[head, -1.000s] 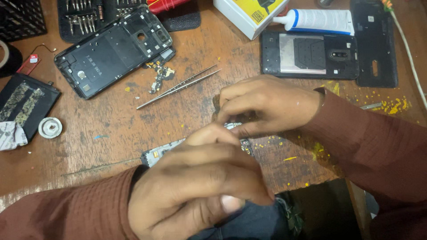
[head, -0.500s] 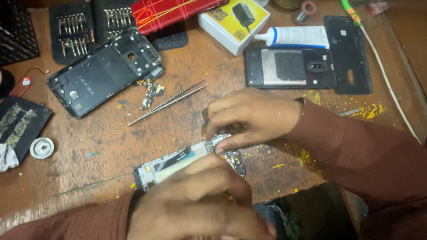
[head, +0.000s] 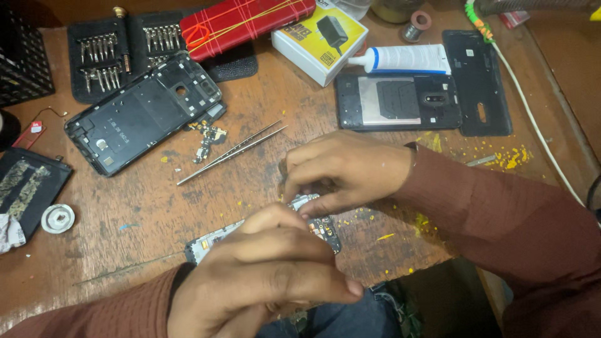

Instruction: The person uses tweezers and a yellow screwdriver to remove small screws and components from a disassembled smartphone motherboard. The person places removed parts on the workbench and continues to manipulate the board with tools.

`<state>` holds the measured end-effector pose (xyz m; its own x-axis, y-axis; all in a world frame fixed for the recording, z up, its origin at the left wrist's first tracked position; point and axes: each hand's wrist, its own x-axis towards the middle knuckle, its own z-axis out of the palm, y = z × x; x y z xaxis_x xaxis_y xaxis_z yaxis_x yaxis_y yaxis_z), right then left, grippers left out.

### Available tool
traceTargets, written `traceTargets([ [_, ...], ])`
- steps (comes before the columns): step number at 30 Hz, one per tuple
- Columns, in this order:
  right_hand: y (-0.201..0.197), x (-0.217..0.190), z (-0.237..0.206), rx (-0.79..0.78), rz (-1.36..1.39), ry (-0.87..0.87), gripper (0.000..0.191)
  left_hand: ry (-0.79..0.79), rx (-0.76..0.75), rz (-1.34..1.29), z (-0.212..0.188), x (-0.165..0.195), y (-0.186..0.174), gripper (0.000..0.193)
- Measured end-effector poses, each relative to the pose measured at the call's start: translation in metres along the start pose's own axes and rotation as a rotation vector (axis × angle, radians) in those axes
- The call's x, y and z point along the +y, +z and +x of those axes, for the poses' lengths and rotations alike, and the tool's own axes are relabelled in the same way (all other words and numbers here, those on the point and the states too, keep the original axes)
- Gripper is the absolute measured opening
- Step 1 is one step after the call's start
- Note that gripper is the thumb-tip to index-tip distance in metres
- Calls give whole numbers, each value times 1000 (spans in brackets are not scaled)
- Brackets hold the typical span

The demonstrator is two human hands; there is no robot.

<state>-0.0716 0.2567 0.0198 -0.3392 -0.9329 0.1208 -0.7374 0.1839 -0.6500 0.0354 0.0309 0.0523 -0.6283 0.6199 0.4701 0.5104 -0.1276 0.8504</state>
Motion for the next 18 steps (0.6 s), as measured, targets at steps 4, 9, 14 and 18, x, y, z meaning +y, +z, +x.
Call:
traceTargets([
  [4, 0, 2, 0, 7, -1, -38, 27, 29, 16, -14, -3, -1, 5, 17],
  [9, 0, 2, 0, -25, 4, 19, 28, -16, 16, -21, -7, -2, 9, 19],
  [14, -1, -1, 1, -14, 16, 17, 28, -21, 24, -11, -9, -2, 9, 18],
  [18, -2, -2, 0, -26, 21, 41, 28, 5, 39, -5, -3, 0, 12, 18],
])
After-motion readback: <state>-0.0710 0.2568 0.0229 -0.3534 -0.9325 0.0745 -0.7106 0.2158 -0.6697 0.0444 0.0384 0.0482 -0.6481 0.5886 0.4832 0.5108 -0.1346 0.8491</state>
